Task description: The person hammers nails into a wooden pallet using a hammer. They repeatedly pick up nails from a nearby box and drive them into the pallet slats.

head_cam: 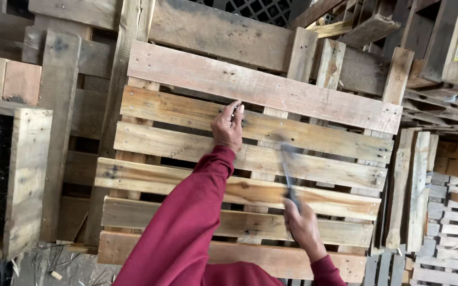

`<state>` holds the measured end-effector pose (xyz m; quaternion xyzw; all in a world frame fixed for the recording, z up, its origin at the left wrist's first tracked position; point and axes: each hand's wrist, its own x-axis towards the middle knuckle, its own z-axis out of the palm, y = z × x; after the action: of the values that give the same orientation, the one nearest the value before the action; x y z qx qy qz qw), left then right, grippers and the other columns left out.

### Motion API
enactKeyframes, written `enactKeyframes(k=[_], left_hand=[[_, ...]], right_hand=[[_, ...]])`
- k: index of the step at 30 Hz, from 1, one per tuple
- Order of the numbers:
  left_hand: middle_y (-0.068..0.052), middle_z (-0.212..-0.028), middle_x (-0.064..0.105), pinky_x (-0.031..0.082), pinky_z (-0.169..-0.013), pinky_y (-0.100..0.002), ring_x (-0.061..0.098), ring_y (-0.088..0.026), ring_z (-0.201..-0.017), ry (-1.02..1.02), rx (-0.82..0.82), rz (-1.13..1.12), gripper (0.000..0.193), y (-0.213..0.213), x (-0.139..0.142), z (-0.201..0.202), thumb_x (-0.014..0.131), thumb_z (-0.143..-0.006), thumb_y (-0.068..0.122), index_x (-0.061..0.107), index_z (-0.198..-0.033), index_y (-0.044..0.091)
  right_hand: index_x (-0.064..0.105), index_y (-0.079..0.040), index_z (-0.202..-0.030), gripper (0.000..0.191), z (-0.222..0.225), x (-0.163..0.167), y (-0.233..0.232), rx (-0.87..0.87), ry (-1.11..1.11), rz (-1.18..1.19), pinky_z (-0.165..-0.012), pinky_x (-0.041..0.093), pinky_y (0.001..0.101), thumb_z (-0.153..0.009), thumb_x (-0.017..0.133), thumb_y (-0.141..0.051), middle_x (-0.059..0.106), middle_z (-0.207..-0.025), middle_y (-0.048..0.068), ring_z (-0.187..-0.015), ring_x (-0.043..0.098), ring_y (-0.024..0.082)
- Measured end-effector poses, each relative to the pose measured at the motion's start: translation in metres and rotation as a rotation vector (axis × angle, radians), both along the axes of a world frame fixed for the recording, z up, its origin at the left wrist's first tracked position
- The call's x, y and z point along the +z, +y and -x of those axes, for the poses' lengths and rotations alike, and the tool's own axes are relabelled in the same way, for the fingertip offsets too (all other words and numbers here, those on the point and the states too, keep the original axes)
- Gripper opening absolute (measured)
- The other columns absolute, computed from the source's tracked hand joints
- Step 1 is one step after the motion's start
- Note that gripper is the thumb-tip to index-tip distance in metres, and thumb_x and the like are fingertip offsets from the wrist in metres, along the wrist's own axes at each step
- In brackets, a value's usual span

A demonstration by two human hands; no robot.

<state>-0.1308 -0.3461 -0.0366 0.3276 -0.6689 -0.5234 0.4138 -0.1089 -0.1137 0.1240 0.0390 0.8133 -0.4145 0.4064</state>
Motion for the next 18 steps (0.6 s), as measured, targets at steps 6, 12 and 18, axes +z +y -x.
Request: enactKeyframes(k=[6,12,18], left_hand=[[-0.015,-0.07,0.059,0.049,-0.061,-0.035,0.054,-0.024,-0.061,-0.087,-0.082,-0.122,0.024,-0.002,-0.001,-0.006,0.059,-0.106,0.009,0.071,-0.126,0.004],[-0.009,-0.077,0.063,0.053,-0.064,-0.034,0.063,-0.019,-0.065,-0.008,-0.026,-0.091,0.031,-0.008,-0.003,-0.005,0.053,-0.106,0.011,0.058,-0.137,0.005],[-0.011,-0.096,0.067,0.056,-0.073,-0.034,0.065,-0.021,-0.082,0.154,-0.028,-0.045,0.019,0.002,-0.011,-0.002,0.058,-0.113,0.014,0.054,-0.13,0.005]], right_hand=[[0.06,-0.007,-0.109,0.024,0.026,0.071,0.026,-0.095,0.471,0.719,-0.058,0.052,0.0301,-0.114,0.044,-0.023,0.063,-0.073,0.004,-0.064,0.059,0.015],[0.059,-0.01,-0.103,0.047,0.029,0.023,0.006,0.236,0.918,0.724,-0.06,0.053,0.0323,-0.111,0.044,-0.054,0.062,-0.079,0.011,-0.064,0.06,0.021],[0.06,0.0,-0.085,0.059,-0.013,-0.029,0.046,0.001,0.272,0.054,-0.044,0.042,0.0301,-0.111,0.043,-0.05,0.058,-0.058,0.006,-0.046,0.052,0.016]])
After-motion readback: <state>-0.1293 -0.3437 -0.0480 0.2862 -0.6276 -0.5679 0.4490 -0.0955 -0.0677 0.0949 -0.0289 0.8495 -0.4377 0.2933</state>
